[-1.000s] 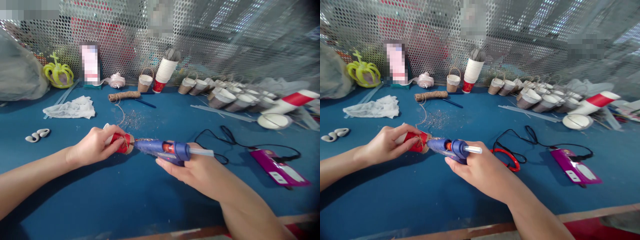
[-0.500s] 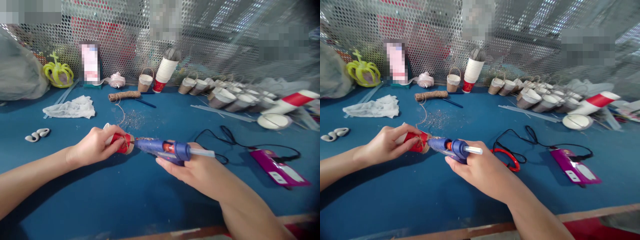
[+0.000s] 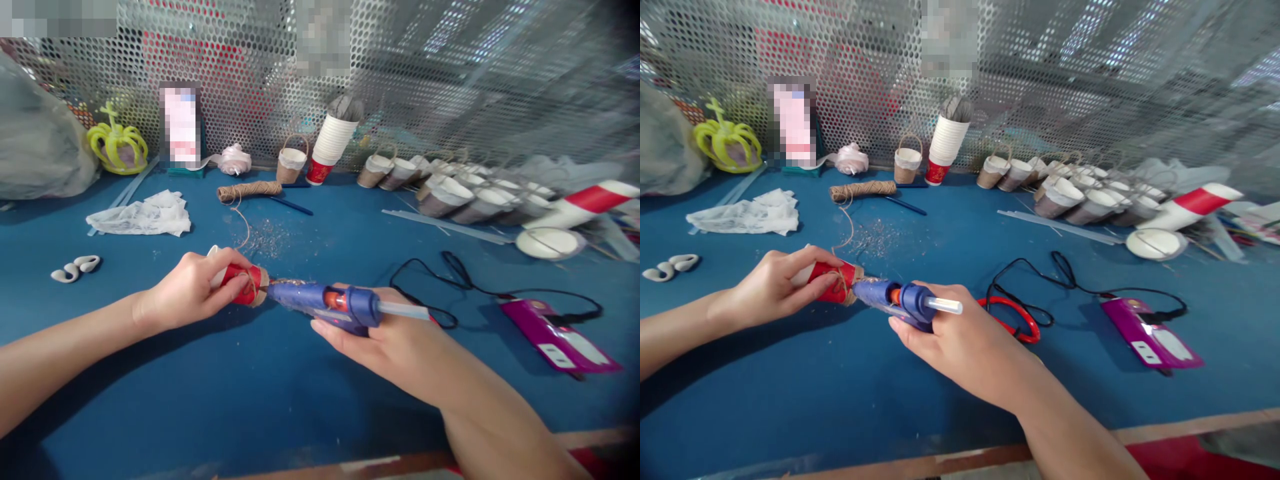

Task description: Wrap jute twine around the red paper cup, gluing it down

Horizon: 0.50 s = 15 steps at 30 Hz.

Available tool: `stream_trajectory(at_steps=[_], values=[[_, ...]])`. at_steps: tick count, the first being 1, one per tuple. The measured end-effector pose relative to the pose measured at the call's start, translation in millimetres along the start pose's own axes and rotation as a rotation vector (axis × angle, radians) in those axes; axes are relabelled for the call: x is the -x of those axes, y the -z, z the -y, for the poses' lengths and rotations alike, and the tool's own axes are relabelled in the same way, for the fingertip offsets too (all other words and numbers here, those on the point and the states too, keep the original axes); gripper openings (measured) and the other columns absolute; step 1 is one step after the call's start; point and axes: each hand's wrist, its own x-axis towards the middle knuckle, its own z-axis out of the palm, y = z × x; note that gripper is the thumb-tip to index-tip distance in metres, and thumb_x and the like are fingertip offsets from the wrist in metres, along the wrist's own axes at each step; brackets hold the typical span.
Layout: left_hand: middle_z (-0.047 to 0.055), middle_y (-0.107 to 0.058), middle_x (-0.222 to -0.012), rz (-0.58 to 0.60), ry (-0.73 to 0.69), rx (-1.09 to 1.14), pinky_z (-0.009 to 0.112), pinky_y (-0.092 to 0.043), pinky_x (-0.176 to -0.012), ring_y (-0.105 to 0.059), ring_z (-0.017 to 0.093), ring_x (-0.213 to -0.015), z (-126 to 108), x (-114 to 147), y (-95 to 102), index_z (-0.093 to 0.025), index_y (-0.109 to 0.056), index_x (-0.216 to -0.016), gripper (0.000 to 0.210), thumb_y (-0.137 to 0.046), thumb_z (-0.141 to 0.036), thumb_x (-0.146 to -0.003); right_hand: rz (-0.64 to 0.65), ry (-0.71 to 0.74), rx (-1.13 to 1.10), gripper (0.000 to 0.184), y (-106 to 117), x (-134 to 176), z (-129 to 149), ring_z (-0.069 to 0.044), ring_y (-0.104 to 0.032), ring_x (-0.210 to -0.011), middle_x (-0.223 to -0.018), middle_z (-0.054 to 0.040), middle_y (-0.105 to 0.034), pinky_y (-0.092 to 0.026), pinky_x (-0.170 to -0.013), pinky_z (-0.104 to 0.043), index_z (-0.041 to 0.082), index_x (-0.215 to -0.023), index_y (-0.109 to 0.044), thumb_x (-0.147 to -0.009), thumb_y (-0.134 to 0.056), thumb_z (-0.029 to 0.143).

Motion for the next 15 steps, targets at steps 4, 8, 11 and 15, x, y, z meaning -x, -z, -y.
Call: stream_trajectory(at_steps=[4,8,11,15], values=[[0.000,-0.065,-0.065,0.006,0.001,-0.002,0.016,-0.040,-0.044,-0.052,0.006,-0.042,-0.6,-0.5,0.5,-0.014,-0.056,-0.096,0.015,-0.048,-0.023,-0.086,0.030,0.005,0.021,0.014,2.5,-0.6,3.2,-0.011,-0.050,-0.046,-0.060,0.0028,-0.060,-0.042,-0.047,-0.022,0.023,-0.067,-0.050,-0.079,-0.056,0.028],[0.000,-0.065,-0.066,0.001,0.010,-0.009,0.016,-0.040,-0.044,-0.053,0.007,-0.044,-0.6,-0.6,0.4,-0.015,-0.056,-0.096,0.014,-0.048,-0.023,-0.086,0.019,0.004,0.035,0.015,2.3,-0.6,2.3,-0.010,-0.049,-0.046,-0.058,0.0031,-0.059,-0.041,-0.046,-0.022,0.022,-0.067,-0.050,-0.079,-0.056,0.029],[0.000,-0.066,-0.067,0.002,0.001,0.004,0.016,-0.041,-0.046,-0.056,0.007,-0.046,-0.9,-0.4,0.4,-0.015,-0.056,-0.095,0.013,-0.048,-0.022,-0.087,-0.012,0.001,0.034,0.016,1.3,-0.5,1.0,-0.010,-0.046,-0.043,-0.054,0.0041,-0.056,-0.039,-0.043,-0.022,0.022,-0.065,-0.049,-0.078,-0.056,0.028],[0.000,-0.067,-0.068,0.015,0.011,0.013,0.016,-0.042,-0.047,-0.056,0.007,-0.047,-0.3,0.5,-0.1,-0.015,-0.056,-0.096,0.014,-0.049,-0.023,-0.087,-0.005,-0.023,0.021,0.016,1.3,-1.0,2.1,-0.009,-0.044,-0.042,-0.053,0.0049,-0.055,-0.038,-0.042,-0.021,0.022,-0.065,-0.050,-0.078,-0.056,0.028]])
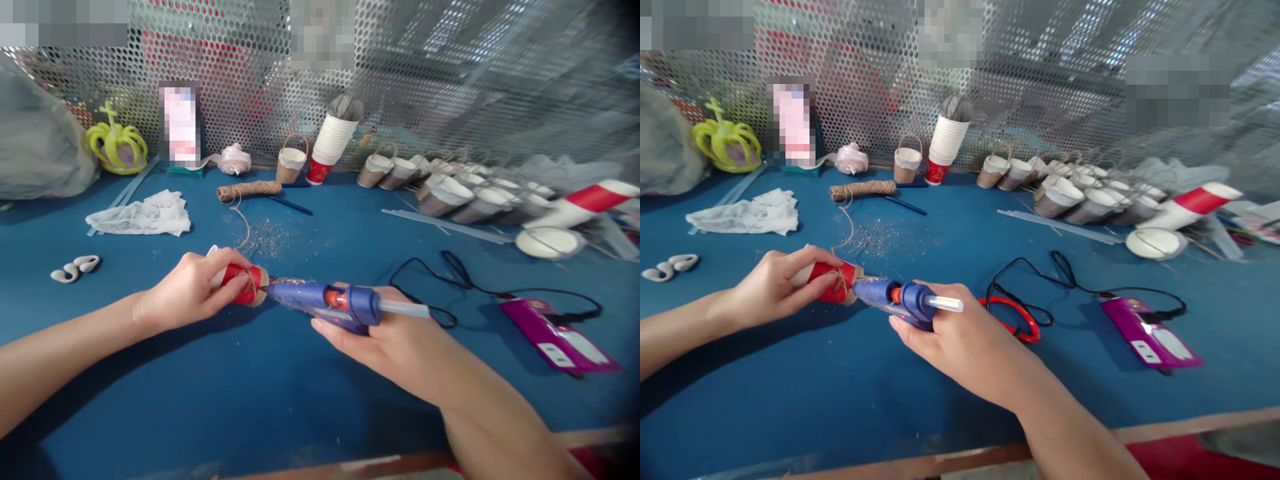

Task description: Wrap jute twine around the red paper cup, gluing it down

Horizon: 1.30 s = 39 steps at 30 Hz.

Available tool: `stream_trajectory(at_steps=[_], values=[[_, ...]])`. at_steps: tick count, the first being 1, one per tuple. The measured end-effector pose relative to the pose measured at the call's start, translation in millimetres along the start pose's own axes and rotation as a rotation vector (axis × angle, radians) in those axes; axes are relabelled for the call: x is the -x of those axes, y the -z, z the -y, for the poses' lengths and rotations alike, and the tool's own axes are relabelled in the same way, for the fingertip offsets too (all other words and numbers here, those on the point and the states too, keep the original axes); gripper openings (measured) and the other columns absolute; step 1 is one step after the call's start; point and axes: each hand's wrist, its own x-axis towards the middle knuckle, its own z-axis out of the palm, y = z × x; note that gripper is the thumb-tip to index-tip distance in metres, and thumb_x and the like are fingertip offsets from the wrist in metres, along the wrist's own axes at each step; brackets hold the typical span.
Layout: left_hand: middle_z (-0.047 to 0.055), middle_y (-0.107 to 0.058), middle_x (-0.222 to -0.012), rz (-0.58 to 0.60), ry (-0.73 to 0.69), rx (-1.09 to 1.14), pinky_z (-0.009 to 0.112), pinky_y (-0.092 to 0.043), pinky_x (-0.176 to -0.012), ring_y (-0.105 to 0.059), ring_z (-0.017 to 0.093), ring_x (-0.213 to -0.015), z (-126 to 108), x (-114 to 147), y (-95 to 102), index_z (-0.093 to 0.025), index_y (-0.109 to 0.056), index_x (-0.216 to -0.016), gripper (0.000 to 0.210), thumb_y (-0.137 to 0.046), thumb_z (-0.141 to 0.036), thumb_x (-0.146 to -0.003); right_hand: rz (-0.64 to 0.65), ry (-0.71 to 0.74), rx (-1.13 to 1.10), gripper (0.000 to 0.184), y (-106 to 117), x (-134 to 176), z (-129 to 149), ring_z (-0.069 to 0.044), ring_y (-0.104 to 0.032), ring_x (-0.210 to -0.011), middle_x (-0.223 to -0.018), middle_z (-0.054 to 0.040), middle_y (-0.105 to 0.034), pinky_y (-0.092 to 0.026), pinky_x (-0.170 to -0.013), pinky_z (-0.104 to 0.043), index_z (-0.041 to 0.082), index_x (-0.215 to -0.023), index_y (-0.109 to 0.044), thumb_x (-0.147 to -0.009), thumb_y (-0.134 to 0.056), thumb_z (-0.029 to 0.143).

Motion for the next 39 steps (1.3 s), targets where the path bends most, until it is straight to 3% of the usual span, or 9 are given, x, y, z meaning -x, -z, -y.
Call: stream_trajectory(at_steps=[10,16,22,31,39], values=[[0.000,-0.066,-0.067,-0.009,-0.006,-0.022,0.016,-0.040,-0.045,-0.055,0.007,-0.045,1.0,0.0,-0.9,-0.016,-0.056,-0.097,0.014,-0.049,-0.023,-0.087,0.018,-0.015,-0.021,0.017,0.3,0.7,0.9,-0.009,-0.046,-0.044,-0.056,0.0040,-0.056,-0.039,-0.043,-0.021,0.022,-0.065,-0.050,-0.079,-0.056,0.030],[0.000,-0.068,-0.071,-0.012,-0.018,-0.006,0.016,-0.043,-0.047,-0.059,0.008,-0.049,1.0,0.6,0.1,-0.017,-0.055,-0.096,0.013,-0.049,-0.023,-0.087,0.027,-0.048,-0.106,0.026,0.6,-3.5,-0.4,-0.008,-0.039,-0.039,-0.047,0.0061,-0.045,-0.035,-0.039,-0.020,0.021,-0.056,-0.043,-0.078,-0.055,0.027],[-0.002,-0.067,-0.067,0.008,-0.068,0.012,0.015,-0.043,-0.047,-0.057,0.007,-0.048,0.1,1.6,0.7,-0.017,-0.054,-0.097,0.013,-0.047,-0.021,-0.087,0.021,0.005,-0.061,0.023,1.7,-6.8,-3.0,-0.010,-0.046,-0.043,-0.048,0.0041,-0.049,-0.040,-0.046,-0.024,0.021,-0.056,-0.052,-0.079,-0.052,0.025],[-0.002,-0.064,-0.064,0.037,-0.141,-0.029,0.016,-0.041,-0.046,-0.053,0.007,-0.043,0.8,4.3,-0.1,-0.018,-0.053,-0.097,0.012,-0.044,-0.021,-0.089,0.020,0.033,-0.013,0.033,-1.0,-12.2,-7.8,-0.013,-0.051,-0.047,-0.043,0.0023,-0.050,-0.040,-0.046,-0.025,0.023,-0.048,-0.048,-0.081,-0.050,0.031],[-0.001,-0.066,-0.073,0.039,-0.193,-0.022,0.014,-0.043,-0.049,-0.057,0.007,-0.051,-1.3,4.0,0.1,-0.019,-0.053,-0.094,0.009,-0.047,-0.016,-0.088,0.049,-0.044,-0.130,0.037,0.5,-17.7,-3.5,-0.009,-0.042,-0.037,-0.038,0.0057,-0.044,-0.038,-0.042,-0.024,0.022,-0.044,-0.039,-0.078,-0.052,0.025]])
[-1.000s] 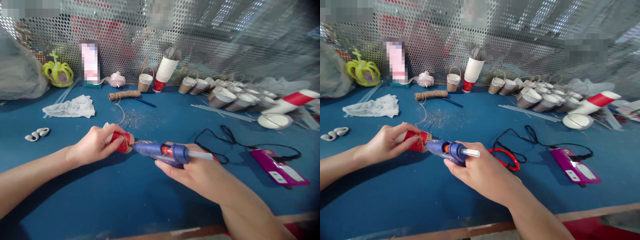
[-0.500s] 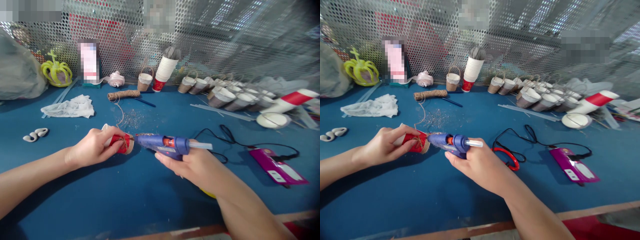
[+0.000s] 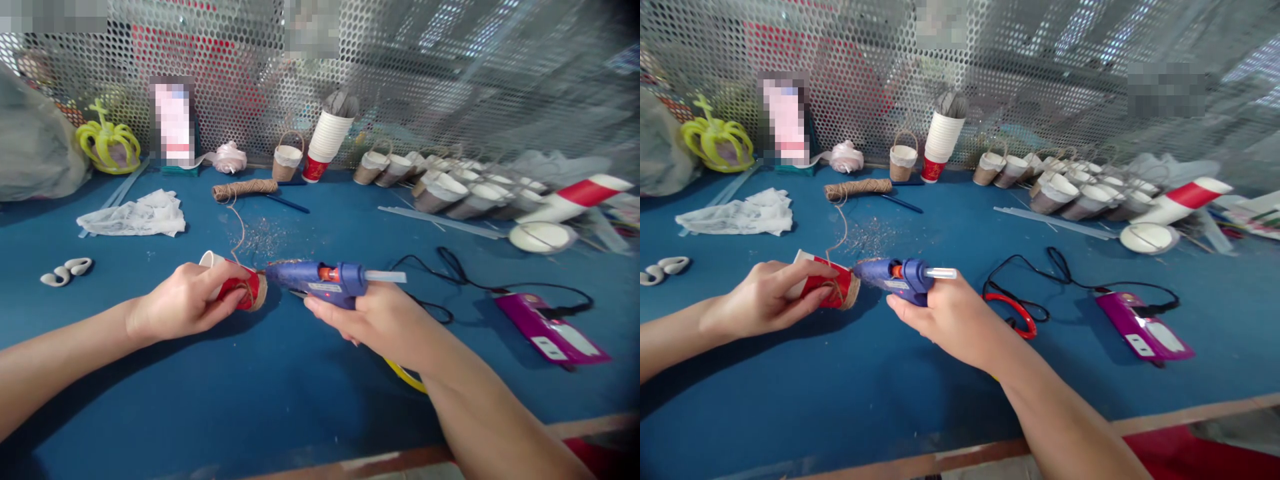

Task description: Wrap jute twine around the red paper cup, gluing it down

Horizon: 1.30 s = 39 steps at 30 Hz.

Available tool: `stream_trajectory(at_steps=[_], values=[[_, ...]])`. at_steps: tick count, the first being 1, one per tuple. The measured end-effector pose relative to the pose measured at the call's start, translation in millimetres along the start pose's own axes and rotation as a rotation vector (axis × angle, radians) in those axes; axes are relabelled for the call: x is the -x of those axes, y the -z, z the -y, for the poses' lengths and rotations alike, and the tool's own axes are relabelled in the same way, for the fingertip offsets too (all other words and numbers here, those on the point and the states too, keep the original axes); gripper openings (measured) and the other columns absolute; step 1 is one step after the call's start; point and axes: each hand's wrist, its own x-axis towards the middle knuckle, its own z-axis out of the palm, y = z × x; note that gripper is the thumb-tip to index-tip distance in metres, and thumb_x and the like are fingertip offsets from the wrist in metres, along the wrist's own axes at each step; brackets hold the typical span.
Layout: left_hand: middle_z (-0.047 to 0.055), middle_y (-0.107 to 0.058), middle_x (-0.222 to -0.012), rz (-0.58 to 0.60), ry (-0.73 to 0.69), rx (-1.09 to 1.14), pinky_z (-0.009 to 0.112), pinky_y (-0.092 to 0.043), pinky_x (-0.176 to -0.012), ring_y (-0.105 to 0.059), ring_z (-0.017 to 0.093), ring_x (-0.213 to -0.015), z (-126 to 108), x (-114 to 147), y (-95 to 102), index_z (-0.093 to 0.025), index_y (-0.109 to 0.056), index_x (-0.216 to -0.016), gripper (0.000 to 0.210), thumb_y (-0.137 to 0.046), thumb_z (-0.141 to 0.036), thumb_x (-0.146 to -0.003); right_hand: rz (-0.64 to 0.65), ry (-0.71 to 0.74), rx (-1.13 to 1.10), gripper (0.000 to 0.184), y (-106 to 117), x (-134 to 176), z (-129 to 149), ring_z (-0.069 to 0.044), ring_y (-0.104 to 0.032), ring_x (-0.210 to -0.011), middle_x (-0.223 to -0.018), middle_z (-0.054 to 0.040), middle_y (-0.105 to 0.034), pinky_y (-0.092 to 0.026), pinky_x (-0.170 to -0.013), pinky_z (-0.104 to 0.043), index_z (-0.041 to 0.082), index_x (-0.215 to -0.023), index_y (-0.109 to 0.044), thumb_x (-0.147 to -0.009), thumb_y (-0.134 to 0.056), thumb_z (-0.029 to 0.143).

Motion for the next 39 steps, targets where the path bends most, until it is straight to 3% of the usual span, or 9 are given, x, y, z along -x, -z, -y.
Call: stream_trajectory(at_steps=[11,21,27,39], values=[[-0.004,-0.060,-0.058,0.007,-0.056,-0.007,0.015,-0.043,-0.048,-0.058,0.008,-0.049,-0.4,-1.6,1.1,-0.020,-0.052,-0.093,0.009,-0.046,-0.016,-0.088,0.035,-0.072,-0.115,0.028,3.6,5.1,-2.1,-0.008,-0.044,-0.037,-0.040,0.0069,-0.047,-0.037,-0.038,-0.021,0.021,-0.051,-0.045,-0.077,-0.055,0.025],[-0.003,-0.058,-0.058,-0.026,-0.177,-0.080,0.016,-0.041,-0.046,-0.054,0.008,-0.044,5.2,-0.2,-0.2,-0.018,-0.050,-0.094,0.008,-0.045,-0.017,-0.088,0.068,-0.141,-0.120,0.023,3.2,-1.5,-1.1,-0.007,-0.044,-0.037,-0.042,0.0065,-0.048,-0.037,-0.042,-0.021,0.020,-0.056,-0.049,-0.077,-0.055,0.027],[-0.003,-0.058,-0.056,-0.023,-0.189,-0.092,0.017,-0.039,-0.043,-0.052,0.008,-0.041,5.0,-1.3,0.4,-0.017,-0.050,-0.095,0.008,-0.045,-0.018,-0.089,0.100,-0.193,-0.258,0.025,7.3,6.2,-1.1,-0.007,-0.043,-0.034,-0.040,0.0072,-0.046,-0.035,-0.037,-0.020,0.020,-0.055,-0.047,-0.077,-0.055,0.028],[-0.002,-0.060,-0.056,-0.038,-0.192,-0.138,0.019,-0.039,-0.041,-0.053,0.009,-0.040,7.1,0.4,-0.8,-0.017,-0.049,-0.098,0.012,-0.043,-0.022,-0.090,0.111,-0.223,-0.267,0.022,5.2,0.3,-2.0,-0.007,-0.046,-0.034,-0.039,0.0066,-0.048,-0.038,-0.036,-0.018,0.020,-0.056,-0.048,-0.076,-0.054,0.028]])
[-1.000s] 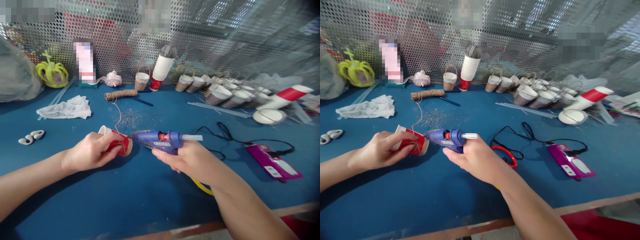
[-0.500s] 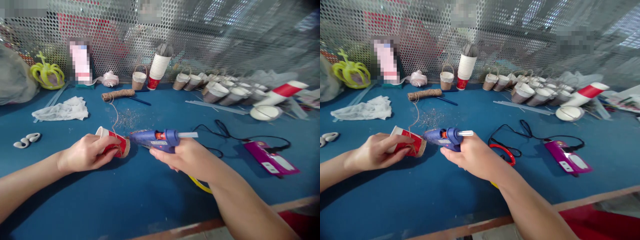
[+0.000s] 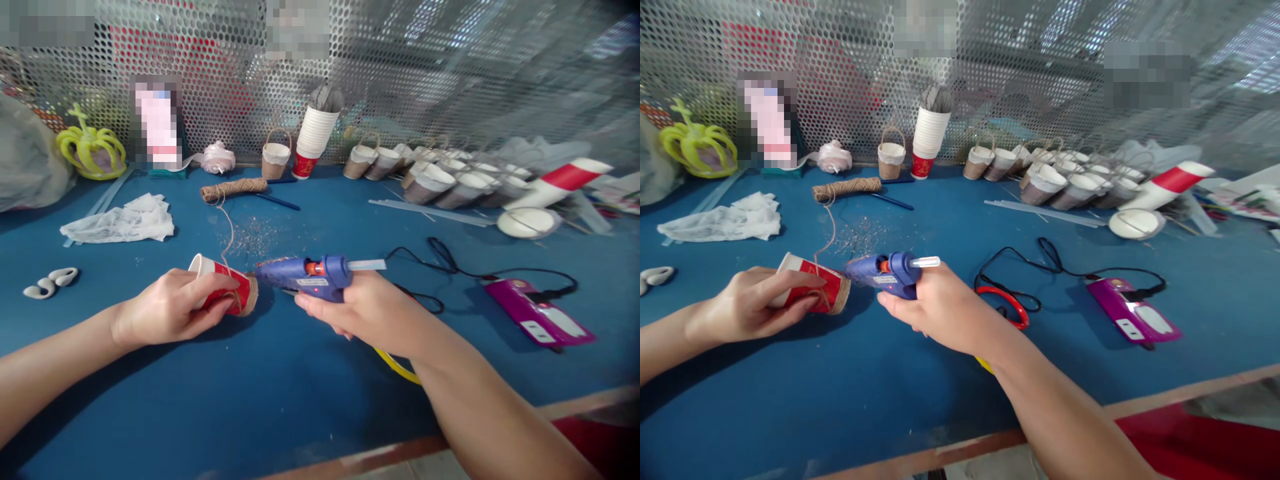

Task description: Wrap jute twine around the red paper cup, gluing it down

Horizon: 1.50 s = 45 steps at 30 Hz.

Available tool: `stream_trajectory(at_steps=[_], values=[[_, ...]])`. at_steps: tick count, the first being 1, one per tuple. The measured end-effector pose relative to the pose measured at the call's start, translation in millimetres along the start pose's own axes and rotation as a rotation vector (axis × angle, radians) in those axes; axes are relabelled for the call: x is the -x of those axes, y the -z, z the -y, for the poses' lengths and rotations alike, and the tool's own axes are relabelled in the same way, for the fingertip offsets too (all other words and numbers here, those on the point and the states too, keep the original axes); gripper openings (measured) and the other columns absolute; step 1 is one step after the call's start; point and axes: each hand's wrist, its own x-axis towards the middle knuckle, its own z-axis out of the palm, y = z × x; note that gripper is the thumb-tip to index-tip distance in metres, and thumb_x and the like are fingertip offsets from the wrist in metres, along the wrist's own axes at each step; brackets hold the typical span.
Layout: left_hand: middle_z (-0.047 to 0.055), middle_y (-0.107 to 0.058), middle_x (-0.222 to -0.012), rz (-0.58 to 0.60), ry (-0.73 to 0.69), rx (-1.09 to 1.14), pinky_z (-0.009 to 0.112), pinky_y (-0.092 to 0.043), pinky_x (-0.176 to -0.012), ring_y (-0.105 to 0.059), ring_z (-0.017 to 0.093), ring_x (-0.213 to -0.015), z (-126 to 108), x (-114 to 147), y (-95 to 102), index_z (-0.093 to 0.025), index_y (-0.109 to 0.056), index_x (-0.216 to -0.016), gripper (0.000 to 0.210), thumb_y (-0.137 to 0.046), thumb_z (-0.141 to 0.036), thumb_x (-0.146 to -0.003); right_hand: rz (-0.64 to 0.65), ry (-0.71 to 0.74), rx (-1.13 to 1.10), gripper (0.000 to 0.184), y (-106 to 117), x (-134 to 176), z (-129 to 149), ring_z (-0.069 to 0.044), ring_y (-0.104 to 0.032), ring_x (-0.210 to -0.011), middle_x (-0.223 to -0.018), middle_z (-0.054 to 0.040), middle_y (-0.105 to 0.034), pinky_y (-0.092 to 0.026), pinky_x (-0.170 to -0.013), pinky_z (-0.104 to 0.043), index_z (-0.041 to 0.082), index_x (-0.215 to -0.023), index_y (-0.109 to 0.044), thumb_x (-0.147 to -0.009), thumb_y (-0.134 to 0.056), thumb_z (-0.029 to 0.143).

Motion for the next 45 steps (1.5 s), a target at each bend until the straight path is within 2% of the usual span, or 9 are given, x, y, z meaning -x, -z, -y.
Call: stream_trajectory(at_steps=[5,15,21,27,34,40,45], values=[[-0.003,-0.060,-0.056,-0.004,0.000,0.033,0.018,-0.039,-0.042,-0.052,0.009,-0.040,-0.9,-1.8,1.0,-0.017,-0.050,-0.096,0.010,-0.043,-0.020,-0.089,0.005,0.019,-0.010,0.024,1.4,4.0,-2.4,-0.006,-0.044,-0.034,-0.039,0.0069,-0.047,-0.037,-0.036,-0.017,0.020,-0.056,-0.046,-0.076,-0.055,0.029],[-0.003,-0.057,-0.054,-0.015,0.017,0.042,0.018,-0.038,-0.041,-0.050,0.008,-0.039,-1.1,-2.6,0.9,-0.016,-0.050,-0.095,0.009,-0.045,-0.020,-0.089,0.005,-0.006,0.032,0.021,-0.1,0.9,-0.1,-0.007,-0.045,-0.034,-0.040,0.0065,-0.048,-0.037,-0.036,-0.019,0.019,-0.058,-0.051,-0.077,-0.053,0.029],[-0.003,-0.058,-0.058,-0.009,0.057,0.151,0.015,-0.043,-0.048,-0.055,0.008,-0.047,-1.7,-4.2,0.7,-0.017,-0.051,-0.097,0.011,-0.047,-0.015,-0.087,-0.060,0.113,0.169,0.020,0.3,6.1,-0.9,-0.008,-0.046,-0.039,-0.042,0.0071,-0.049,-0.037,-0.041,-0.020,0.021,-0.058,-0.050,-0.076,-0.054,0.027],[-0.004,-0.061,-0.062,0.012,0.140,0.158,0.013,-0.042,-0.048,-0.055,0.006,-0.046,-3.7,-4.4,1.5,-0.019,-0.052,-0.095,0.010,-0.048,-0.015,-0.087,-0.090,0.139,0.228,0.028,-1.0,8.3,-0.2,-0.008,-0.043,-0.039,-0.042,0.0059,-0.046,-0.036,-0.042,-0.022,0.021,-0.052,-0.043,-0.077,-0.053,0.029],[-0.003,-0.066,-0.068,0.022,0.234,0.126,0.014,-0.041,-0.047,-0.055,0.006,-0.047,-6.3,-3.6,2.7,-0.019,-0.052,-0.099,0.013,-0.047,-0.017,-0.087,-0.045,0.139,0.204,0.021,-1.9,11.7,-3.4,-0.008,-0.037,-0.038,-0.045,0.0054,-0.042,-0.031,-0.039,-0.023,0.021,-0.060,-0.050,-0.078,-0.052,0.030],[-0.002,-0.067,-0.067,0.000,0.300,0.092,0.014,-0.040,-0.045,-0.055,0.007,-0.045,-7.5,-6.2,2.4,-0.017,-0.053,-0.097,0.012,-0.048,-0.019,-0.086,-0.061,0.141,0.216,0.029,-3.6,13.0,-6.6,-0.008,-0.033,-0.045,-0.051,0.0054,-0.040,-0.031,-0.041,-0.022,0.021,-0.059,-0.040,-0.080,-0.052,0.035],[-0.002,-0.067,-0.067,-0.011,0.355,0.069,0.014,-0.040,-0.045,-0.055,0.006,-0.043,-8.0,-7.5,2.0,-0.016,-0.055,-0.096,0.013,-0.049,-0.021,-0.086,-0.084,0.174,0.213,0.027,-6.1,13.7,-4.8,-0.008,-0.033,-0.044,-0.050,0.0062,-0.041,-0.033,-0.042,-0.021,0.021,-0.060,-0.041,-0.080,-0.054,0.032]])
